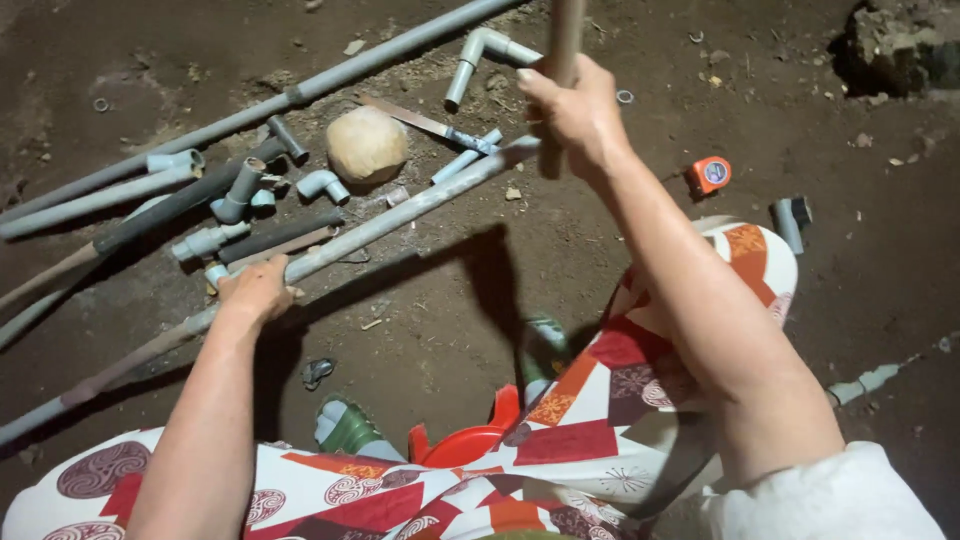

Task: The person sits on a small stool and assembles various plastic pipes and fittings. They connect a long pipe to a fitting, then attach a green hose to a wooden stick, and finally connect a small metal ring to the assembly.

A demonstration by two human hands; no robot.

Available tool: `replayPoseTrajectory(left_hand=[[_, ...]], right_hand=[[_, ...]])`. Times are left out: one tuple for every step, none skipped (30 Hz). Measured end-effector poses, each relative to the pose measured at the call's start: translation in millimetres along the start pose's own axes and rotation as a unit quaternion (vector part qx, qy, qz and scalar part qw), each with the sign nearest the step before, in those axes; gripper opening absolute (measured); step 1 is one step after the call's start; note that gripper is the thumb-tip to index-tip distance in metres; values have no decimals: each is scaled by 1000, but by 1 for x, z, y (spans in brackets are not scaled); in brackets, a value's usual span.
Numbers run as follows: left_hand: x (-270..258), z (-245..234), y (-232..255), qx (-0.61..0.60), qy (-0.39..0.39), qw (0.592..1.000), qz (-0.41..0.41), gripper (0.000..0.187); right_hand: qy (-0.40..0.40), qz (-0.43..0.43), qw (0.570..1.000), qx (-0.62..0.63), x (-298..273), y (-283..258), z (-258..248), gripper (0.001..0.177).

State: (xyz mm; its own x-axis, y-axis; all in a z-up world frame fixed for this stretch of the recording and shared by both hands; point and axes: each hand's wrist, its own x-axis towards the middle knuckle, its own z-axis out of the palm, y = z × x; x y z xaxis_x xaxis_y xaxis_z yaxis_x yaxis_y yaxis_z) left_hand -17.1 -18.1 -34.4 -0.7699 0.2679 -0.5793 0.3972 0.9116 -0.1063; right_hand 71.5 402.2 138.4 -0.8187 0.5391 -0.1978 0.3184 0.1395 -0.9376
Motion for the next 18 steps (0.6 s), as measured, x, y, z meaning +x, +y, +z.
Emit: replayPoseTrajectory(left_hand=[[2,1,1,6,-11,1000,-12,41],[5,-1,3,13,-19,999,-24,42],[7,6,2,16,-18,1000,-21,42],[11,10,2,23,-22,999,-22,39],[16,14,1,30,-27,999,-24,35],[16,9,7,33,-25,999,-22,35],[16,3,11,35,-44,998,-24,31],[12,2,13,36,-65,997,-30,31],[16,0,16,37,-67,997,-32,31],[18,-1,19,19,-12,1000,-4,31],[21,-2,20,1,44,999,25,36],[17,-15,36,-1,44,999,17,36],[14,-28,51,-119,116,983,84,41],[8,-40,62,-233,187,944,143,47],[-11,-62,84,-232,187,946,131,47],[-28,-84,106,-318,199,910,178,42],[-44,-106,128,-400,211,863,224,38],[-61,-118,141,-400,213,866,213,38]], right_hand=[[-20,9,999,33,-5,-5,2,16],[-39,16,997,68,-9,-12,4,17],[-34,16,997,69,-6,-8,6,17],[-41,9,998,52,-2,-4,8,19],[-49,2,998,34,2,-1,10,22],[-45,2,998,36,2,-3,11,22],[-40,-10,999,35,1,-4,14,23],[-40,-20,998,33,-1,-4,20,24],[-41,-19,998,35,-1,-1,23,24],[-33,-26,999,10,0,0,27,26],[-25,-34,999,-16,2,1,32,32],[-33,-37,999,-14,-2,-3,36,32],[-38,-62,997,-17,-7,-6,40,25],[-46,-85,995,-18,-12,-9,47,19],[-58,-86,995,-14,-16,-14,53,19],[-73,-80,994,-6,-22,-18,59,19],[-89,-74,993,0,-27,-22,65,20],[-100,-75,992,3,-29,-21,73,20]])
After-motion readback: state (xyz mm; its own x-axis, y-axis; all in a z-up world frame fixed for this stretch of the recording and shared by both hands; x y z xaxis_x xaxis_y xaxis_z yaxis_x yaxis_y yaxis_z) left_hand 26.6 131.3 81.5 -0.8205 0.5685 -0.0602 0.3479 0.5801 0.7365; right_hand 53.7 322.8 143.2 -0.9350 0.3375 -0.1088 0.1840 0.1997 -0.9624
